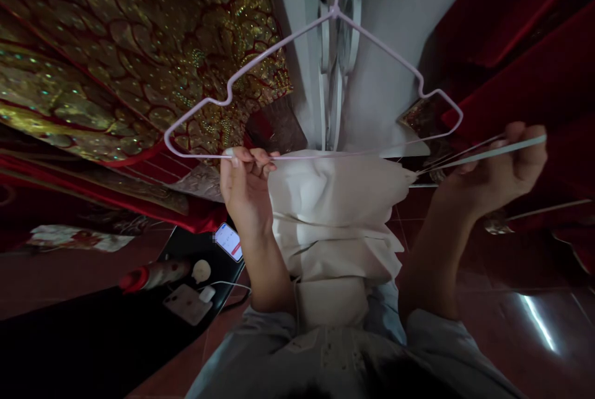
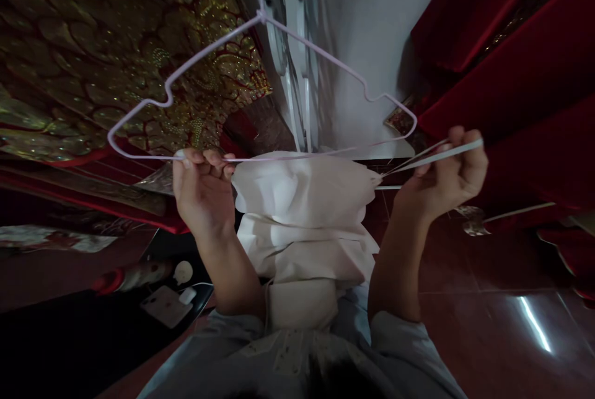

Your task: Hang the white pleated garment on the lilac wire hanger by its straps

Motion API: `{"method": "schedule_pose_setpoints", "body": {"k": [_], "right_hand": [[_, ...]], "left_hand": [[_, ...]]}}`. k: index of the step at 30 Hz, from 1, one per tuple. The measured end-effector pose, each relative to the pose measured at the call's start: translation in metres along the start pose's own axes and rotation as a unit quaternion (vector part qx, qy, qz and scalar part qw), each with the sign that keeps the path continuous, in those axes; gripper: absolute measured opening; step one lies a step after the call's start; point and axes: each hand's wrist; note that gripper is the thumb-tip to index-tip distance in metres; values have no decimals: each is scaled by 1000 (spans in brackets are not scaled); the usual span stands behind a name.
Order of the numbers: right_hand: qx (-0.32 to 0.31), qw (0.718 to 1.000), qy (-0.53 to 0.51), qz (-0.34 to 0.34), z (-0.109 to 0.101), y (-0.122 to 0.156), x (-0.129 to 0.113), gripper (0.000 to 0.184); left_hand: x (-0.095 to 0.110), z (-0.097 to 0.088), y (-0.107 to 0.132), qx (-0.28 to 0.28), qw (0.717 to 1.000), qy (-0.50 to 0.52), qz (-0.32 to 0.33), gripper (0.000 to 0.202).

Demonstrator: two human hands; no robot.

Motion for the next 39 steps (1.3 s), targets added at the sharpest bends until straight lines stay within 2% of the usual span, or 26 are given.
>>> {"method": "schedule_pose_setpoints", "body": {"k": [1, 2, 5, 6, 7, 9, 11, 13, 15, 17, 19, 21, 24, 26, 27, 29, 32, 35, 39], "right_hand": [[67, 995, -26, -64, 11, 12, -6, 35], [81, 992, -28, -92, 25, 25, -12, 34], [-122, 990, 32, -63, 60, 51, -32, 52], [-172, 982, 52, -50, 66, 56, -36, 57], [-195, 978, 66, -44, 70, 58, -39, 59], [-187, 978, 80, -46, 72, 57, -41, 59], [-159, 982, 84, -60, 69, 51, -40, 57], [-144, 983, 95, -66, 66, 46, -38, 58], [-148, 981, 107, -59, 63, 42, -37, 59], [-161, 980, 106, -52, 62, 40, -37, 61], [-172, 979, 98, -50, 63, 40, -36, 63], [-182, 978, 93, -48, 63, 41, -36, 64], [-197, 976, 79, -46, 65, 45, -36, 66], [-211, 974, 76, -39, 67, 48, -37, 69], [-217, 972, 79, -35, 67, 49, -37, 70], [-226, 970, 85, -27, 67, 52, -38, 69], [-230, 969, 88, -29, 65, 52, -39, 69], [-216, 970, 99, -41, 62, 52, -40, 66], [-199, 972, 109, -56, 61, 55, -43, 64]], "left_hand": [[-1, 1, 1, 1, 1000, 4, -6, 30], [-2, 3, 2, 4, 1000, 7, -10, 30], [-4, 9, 7, 23, 999, 13, -21, 31], [-5, 9, 9, 30, 999, 15, -23, 30], [-6, 8, 10, 36, 999, 13, -25, 27], [-5, 1, 9, 49, 999, -5, -21, 19], [-2, -14, 4, 71, 996, -53, 6, 16], [6, -34, -4, 97, 986, -121, 64, 28], [19, -51, -16, 111, 967, -181, 138, 51], [33, -63, -29, 111, 956, -212, 169, 62], [46, -66, -42, 90, 955, -216, 180, 54], [54, -62, -53, 41, 957, -223, 178, 42], [58, -47, -64, -48, 960, -238, 141, 34], [58, -35, -68, -87, 962, -242, 96, 28], [58, -29, -70, -96, 963, -241, 73, 22], [57, -20, -73, -73, 969, -234, 36, 14], [48, -13, -77, 23, 976, -215, 29, 28], [28, -20, -73, 69, 983, -161, 45, 38], [-1, -37, -57, 57, 997, -51, 7, 32]]}}
Point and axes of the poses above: each hand's wrist, its own y-axis away from the middle knuckle, its own z-axis out of the palm, x = y × z, and after that the axes turned 3 degrees about y, right-handed
